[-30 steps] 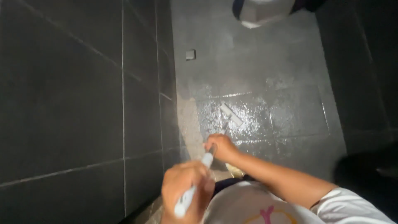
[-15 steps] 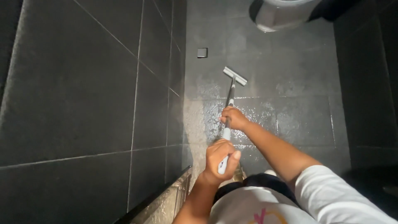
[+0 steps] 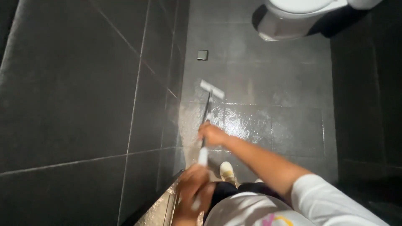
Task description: The person wets a small squeegee in a sink and then uses it to pull water and soap across a tiled bathroom floor toward a drain.
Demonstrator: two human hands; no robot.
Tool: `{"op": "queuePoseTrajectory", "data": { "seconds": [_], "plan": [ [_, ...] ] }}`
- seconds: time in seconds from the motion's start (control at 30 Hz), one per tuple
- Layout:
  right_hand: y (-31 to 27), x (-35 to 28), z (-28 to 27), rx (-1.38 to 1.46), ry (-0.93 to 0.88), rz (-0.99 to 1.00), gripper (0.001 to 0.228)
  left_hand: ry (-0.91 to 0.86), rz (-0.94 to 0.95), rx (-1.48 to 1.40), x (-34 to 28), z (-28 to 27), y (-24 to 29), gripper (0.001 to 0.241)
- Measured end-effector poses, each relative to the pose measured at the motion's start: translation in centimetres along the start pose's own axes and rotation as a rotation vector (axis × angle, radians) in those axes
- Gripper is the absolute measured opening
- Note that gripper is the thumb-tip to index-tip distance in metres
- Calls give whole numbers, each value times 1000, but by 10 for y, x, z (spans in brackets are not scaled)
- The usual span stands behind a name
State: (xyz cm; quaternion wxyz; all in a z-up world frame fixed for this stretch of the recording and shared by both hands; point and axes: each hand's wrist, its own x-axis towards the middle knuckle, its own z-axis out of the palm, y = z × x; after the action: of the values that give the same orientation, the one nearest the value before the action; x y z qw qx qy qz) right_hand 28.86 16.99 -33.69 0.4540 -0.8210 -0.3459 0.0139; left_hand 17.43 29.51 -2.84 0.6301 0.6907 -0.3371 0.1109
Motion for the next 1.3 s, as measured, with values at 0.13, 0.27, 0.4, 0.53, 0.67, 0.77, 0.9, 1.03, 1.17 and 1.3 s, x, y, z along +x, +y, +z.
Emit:
{"op": "queuePoseTrajectory", "data": {
  "seconds": [0.13, 0.27, 0.4, 0.53, 0.67, 0.77, 0.9, 1.03, 1.17, 1.3],
  "plan": [
    [38, 6, -26, -201, -144, 252, 16, 22, -47, 24, -2, 5, -31, 14],
    [-41, 7, -4, -25, -199, 270, 30, 12, -69, 33, 7, -11, -5, 13],
    [-149, 5, 13, -88, -288, 172, 19, -14, -57, 58, 0, -41, 48, 13],
    [-124, 30, 6, -83, -364, 177, 19, 13, -51, 113, -10, -36, 41, 12],
    [-19, 38, -8, -77, -329, 155, 18, 62, -114, 215, -24, -1, -7, 12],
    [30, 46, -35, -148, -397, 64, 14, 161, -147, 224, -20, 11, -23, 13],
    [-37, 46, -20, 237, -394, 231, 19, 249, -156, 367, -15, -8, 22, 14],
    [-144, 42, -10, 59, -659, 155, 18, 256, -118, 354, 1, -34, 78, 13],
    [-146, 45, -38, 133, -598, 6, 21, 257, -108, 284, 17, -22, 51, 12],
    [-67, 74, -42, 28, -668, 171, 17, 290, -130, 298, 22, -9, 11, 12]
  ]
}}
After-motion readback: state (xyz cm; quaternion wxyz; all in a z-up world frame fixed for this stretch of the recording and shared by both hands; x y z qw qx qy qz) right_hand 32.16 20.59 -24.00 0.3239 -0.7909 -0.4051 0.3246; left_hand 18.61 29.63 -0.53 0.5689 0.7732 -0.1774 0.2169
